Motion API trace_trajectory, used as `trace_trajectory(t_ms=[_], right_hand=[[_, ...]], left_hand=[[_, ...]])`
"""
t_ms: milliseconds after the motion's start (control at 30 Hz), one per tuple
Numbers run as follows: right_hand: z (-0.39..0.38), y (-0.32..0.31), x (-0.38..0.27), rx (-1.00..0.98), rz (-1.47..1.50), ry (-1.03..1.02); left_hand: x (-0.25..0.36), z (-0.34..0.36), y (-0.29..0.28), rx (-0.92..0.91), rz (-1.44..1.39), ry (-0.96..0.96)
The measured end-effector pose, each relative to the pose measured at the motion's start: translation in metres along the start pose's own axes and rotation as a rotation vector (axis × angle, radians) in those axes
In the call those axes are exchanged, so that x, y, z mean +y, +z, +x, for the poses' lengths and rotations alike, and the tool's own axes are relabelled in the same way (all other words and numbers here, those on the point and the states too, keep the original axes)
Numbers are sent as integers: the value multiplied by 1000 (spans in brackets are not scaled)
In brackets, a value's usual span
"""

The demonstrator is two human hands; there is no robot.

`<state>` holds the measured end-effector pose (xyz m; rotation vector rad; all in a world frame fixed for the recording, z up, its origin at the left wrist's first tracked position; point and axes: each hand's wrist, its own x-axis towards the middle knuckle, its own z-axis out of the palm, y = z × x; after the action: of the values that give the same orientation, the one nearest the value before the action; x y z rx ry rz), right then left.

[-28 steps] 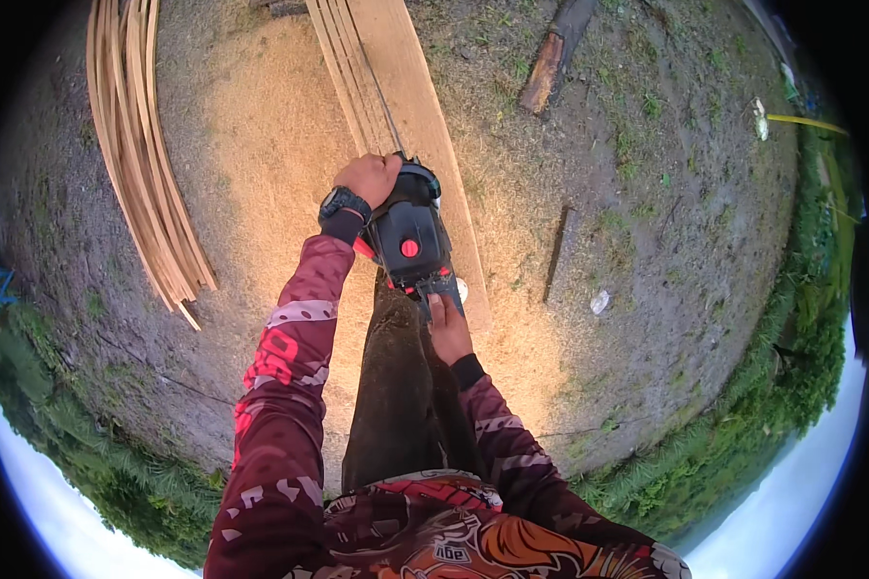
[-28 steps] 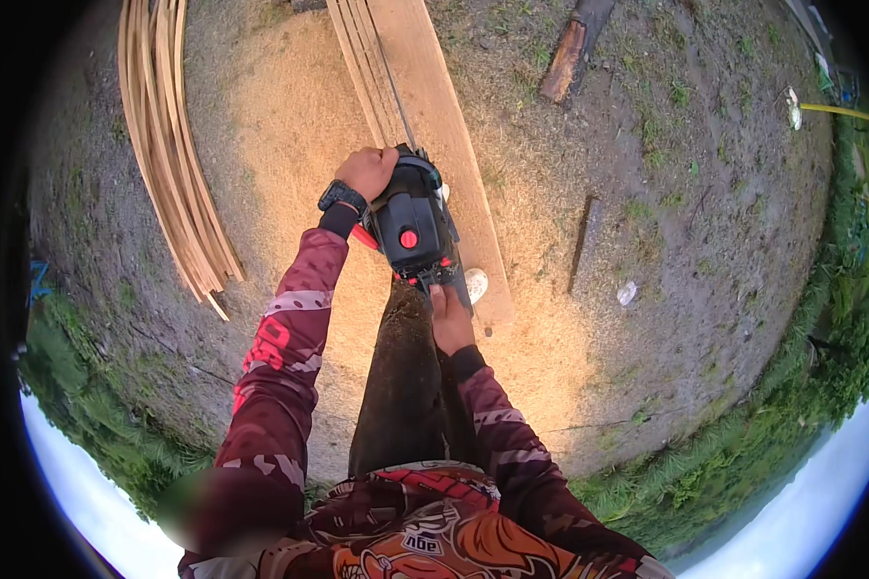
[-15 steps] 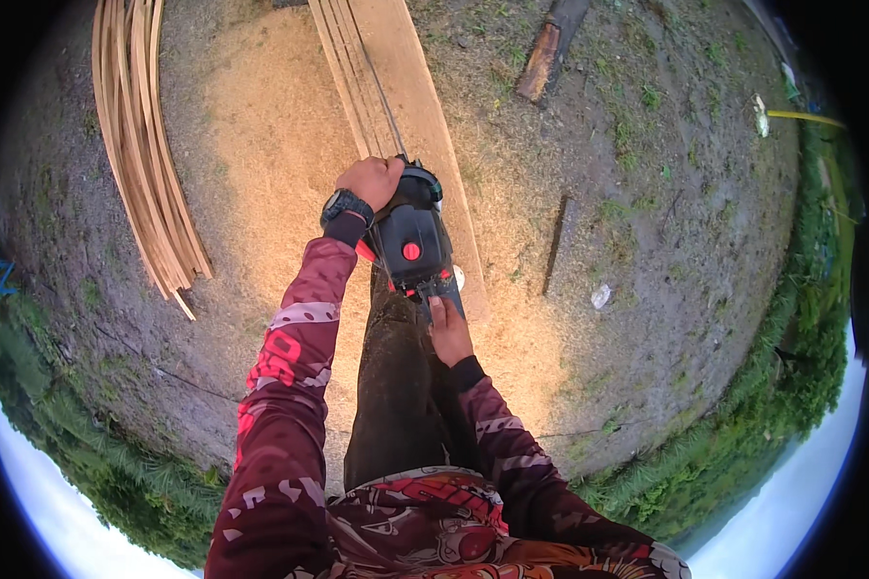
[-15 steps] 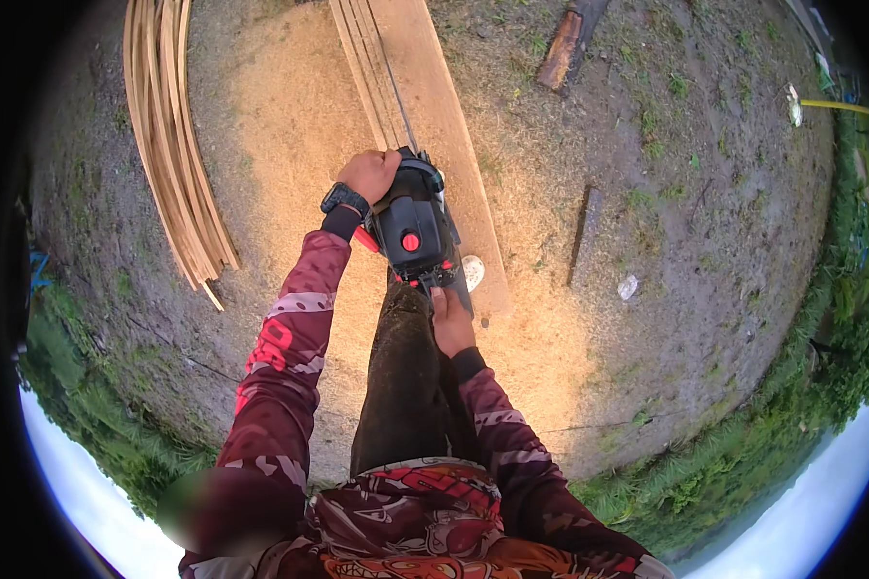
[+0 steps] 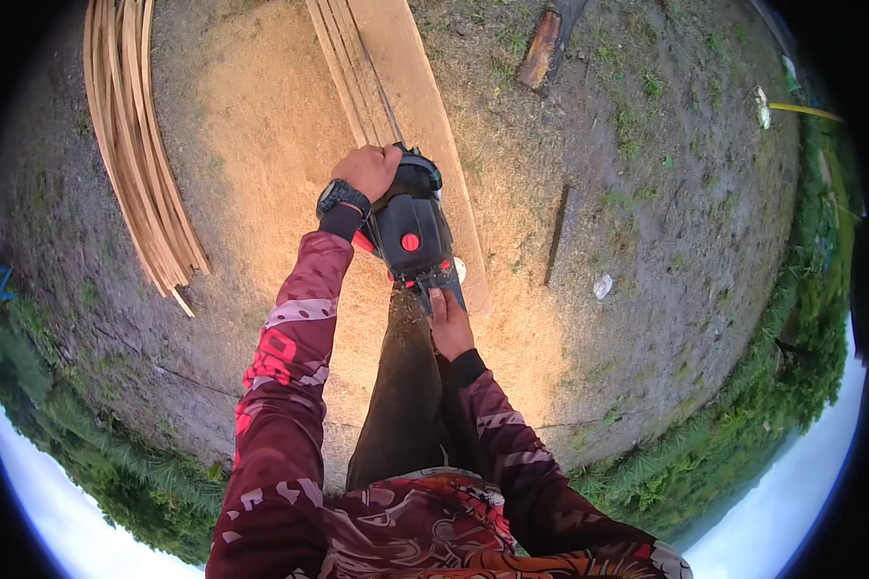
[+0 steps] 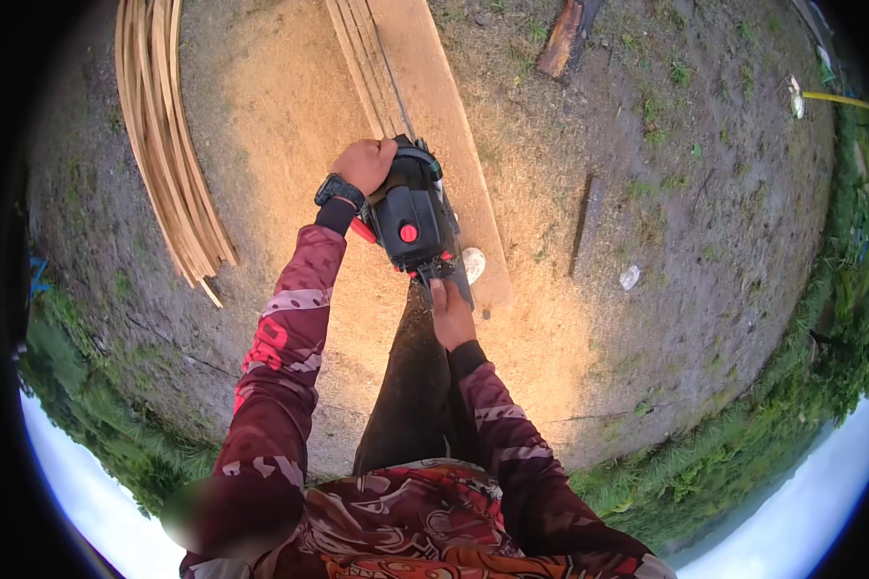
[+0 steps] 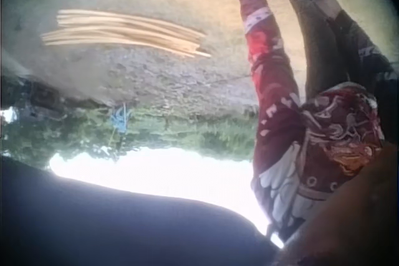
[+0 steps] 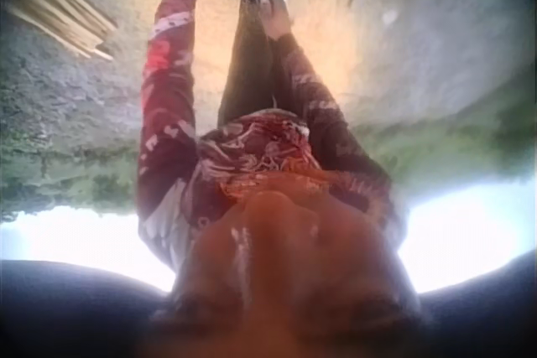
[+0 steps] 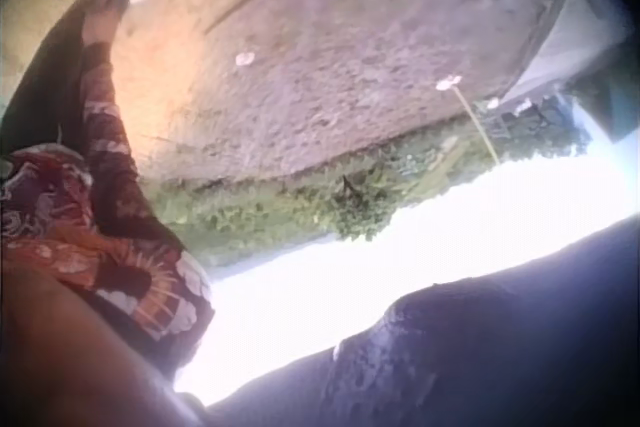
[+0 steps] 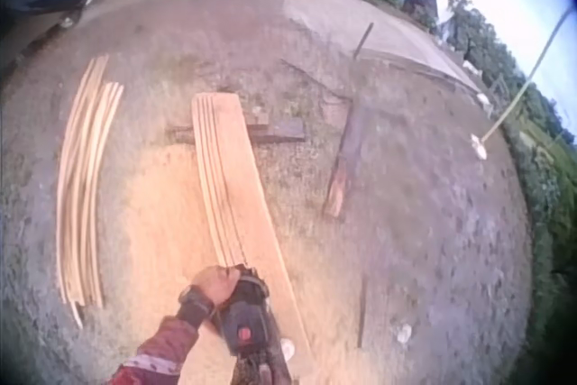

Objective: The person cuts a length of wood using a chainsaw, creating a long straight cut through the plank.

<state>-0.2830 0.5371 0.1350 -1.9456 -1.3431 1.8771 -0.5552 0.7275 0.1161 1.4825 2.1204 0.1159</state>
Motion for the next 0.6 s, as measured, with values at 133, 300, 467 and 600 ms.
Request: trace_trajectory(t_ms=[133, 300, 467, 600], right_hand=[[28, 2, -30, 0, 18, -47], [21, -2, -38, 8, -61, -6], [10, 0, -24, 5, -63, -20], [1, -8, 15, 44, -118, -72]], left_hand=[[-6, 40, -22, 49, 19, 29], [-3, 36, -19, -55, 19, 47], [14, 3, -26, -136, 33, 15], [26, -11, 1, -22, -116, -87]])
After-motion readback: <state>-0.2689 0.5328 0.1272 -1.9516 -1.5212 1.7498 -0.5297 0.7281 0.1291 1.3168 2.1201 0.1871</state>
